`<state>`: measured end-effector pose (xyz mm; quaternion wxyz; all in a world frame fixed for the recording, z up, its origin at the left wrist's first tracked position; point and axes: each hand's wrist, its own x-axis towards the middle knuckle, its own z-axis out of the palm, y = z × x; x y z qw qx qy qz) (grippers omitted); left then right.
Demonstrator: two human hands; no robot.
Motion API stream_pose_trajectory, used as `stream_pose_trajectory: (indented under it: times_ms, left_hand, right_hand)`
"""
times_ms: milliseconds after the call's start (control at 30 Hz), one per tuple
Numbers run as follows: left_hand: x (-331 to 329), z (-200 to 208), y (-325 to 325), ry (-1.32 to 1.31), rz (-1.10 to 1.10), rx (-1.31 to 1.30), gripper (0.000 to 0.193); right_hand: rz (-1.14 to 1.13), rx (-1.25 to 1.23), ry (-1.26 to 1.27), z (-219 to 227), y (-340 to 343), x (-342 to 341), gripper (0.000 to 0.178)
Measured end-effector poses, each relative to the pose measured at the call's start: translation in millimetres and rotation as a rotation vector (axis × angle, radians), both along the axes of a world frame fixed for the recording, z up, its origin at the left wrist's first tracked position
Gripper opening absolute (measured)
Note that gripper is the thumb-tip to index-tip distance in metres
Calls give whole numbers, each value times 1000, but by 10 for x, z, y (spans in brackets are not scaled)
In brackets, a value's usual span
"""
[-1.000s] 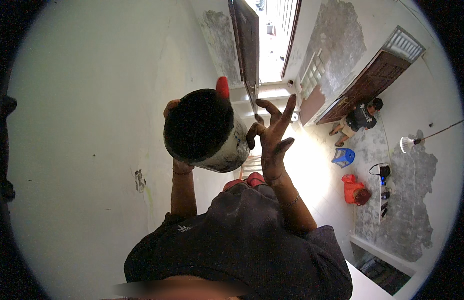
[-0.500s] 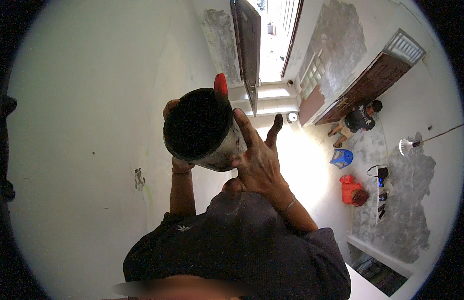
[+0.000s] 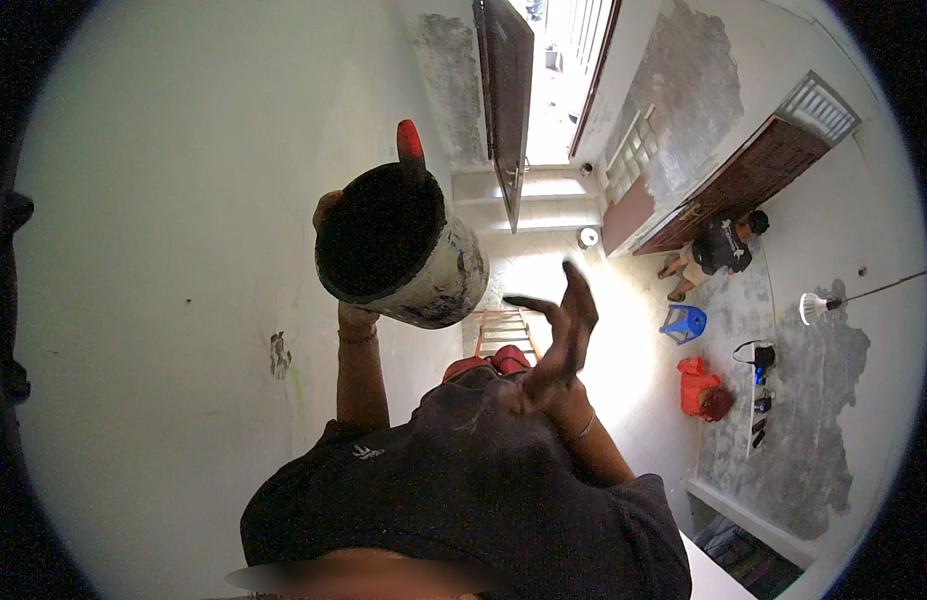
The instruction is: The person paints a white ceiling with black paint using a brush and a small container. They repeatedly dip the brush into the container and apply paint to the ceiling in broad strokes, gradually covering more area.
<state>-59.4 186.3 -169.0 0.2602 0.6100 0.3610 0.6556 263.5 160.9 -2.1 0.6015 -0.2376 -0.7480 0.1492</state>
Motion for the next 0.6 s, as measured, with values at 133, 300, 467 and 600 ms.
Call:
stream_pose_trajectory:
  times_ms: [133,300,467,600]
  left_hand:
    - [23,-17,5,4,-2,10,107]
    - [300,617,-47,-102,-91,29,105]
    - [708,1626,-1,-200,-157,91,130]
    - [815,1894,-32,-73,-100,43,178]
  right_hand:
    - [290,-512,-172,10,205,-126,159]
    - [245,-435,-191,-58,229,-375,169]
    - [235,-404,0,-191,190,-410,170]
    - [199,-384,59,-312,196,-385,169]
